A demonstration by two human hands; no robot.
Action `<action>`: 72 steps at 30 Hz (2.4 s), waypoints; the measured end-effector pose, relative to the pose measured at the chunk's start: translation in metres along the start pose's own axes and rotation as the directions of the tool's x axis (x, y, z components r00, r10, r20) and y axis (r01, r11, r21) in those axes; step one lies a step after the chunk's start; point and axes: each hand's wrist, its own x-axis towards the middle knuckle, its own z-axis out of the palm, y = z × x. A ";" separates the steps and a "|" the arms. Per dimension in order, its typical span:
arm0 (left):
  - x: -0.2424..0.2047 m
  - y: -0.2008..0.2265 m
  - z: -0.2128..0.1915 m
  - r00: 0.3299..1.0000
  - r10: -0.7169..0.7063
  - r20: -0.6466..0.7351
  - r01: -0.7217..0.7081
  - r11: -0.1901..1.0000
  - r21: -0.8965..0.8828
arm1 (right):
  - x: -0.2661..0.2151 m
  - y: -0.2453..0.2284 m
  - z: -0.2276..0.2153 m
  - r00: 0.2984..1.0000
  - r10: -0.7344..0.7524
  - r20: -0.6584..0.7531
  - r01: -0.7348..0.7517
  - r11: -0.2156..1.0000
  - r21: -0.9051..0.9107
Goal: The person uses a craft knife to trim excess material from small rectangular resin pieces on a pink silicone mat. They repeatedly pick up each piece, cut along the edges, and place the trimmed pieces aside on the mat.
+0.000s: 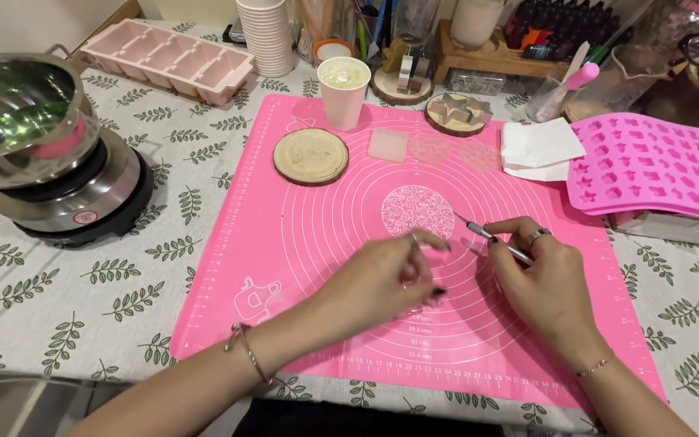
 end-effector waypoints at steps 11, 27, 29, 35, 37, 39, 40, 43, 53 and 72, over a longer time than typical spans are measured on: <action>0.048 -0.028 0.010 0.926 0.052 -0.375 -0.083 0.994 -0.067 | -0.002 -0.004 0.000 0.998 -0.015 -0.060 0.020 0.997 0.078; 0.022 -0.014 -0.007 0.911 0.205 -0.358 -0.046 0.912 0.407 | -0.011 -0.015 0.009 0.999 0.012 0.046 -0.012 1.000 0.001; 0.023 -0.020 -0.004 0.901 0.256 -0.351 -0.081 0.892 0.444 | -0.012 -0.015 0.013 0.998 -0.006 0.068 0.004 1.000 0.020; 0.025 -0.021 0.000 0.910 0.249 -0.332 -0.060 0.871 0.488 | -0.017 -0.015 0.018 0.988 0.005 0.157 -0.002 1.000 -0.020; 0.024 -0.019 0.000 0.922 0.208 -0.327 -0.030 0.880 0.475 | -0.018 -0.013 0.019 0.986 -0.011 0.169 0.015 1.000 -0.022; 0.024 -0.022 0.000 0.923 0.211 -0.323 -0.031 0.875 0.483 | -0.019 -0.014 0.021 0.985 -0.018 0.169 0.024 0.999 -0.034; 0.025 -0.028 0.001 0.923 0.210 -0.324 -0.030 0.875 0.483 | -0.019 -0.013 0.022 0.985 -0.018 0.170 0.024 0.999 -0.034; 0.026 -0.036 0.003 0.891 0.306 -0.336 -0.100 0.853 0.512 | -0.019 -0.013 0.023 0.984 -0.053 0.169 0.063 0.996 -0.060; 0.025 -0.025 0.000 0.900 0.283 -0.331 -0.085 0.860 0.504 | -0.021 -0.011 0.028 0.958 -0.225 0.179 0.259 0.945 -0.201; 0.023 -0.022 -0.011 0.895 0.241 -0.376 -0.018 0.860 0.509 | -0.009 -0.021 -0.001 0.965 0.130 0.226 -0.113 0.990 -0.089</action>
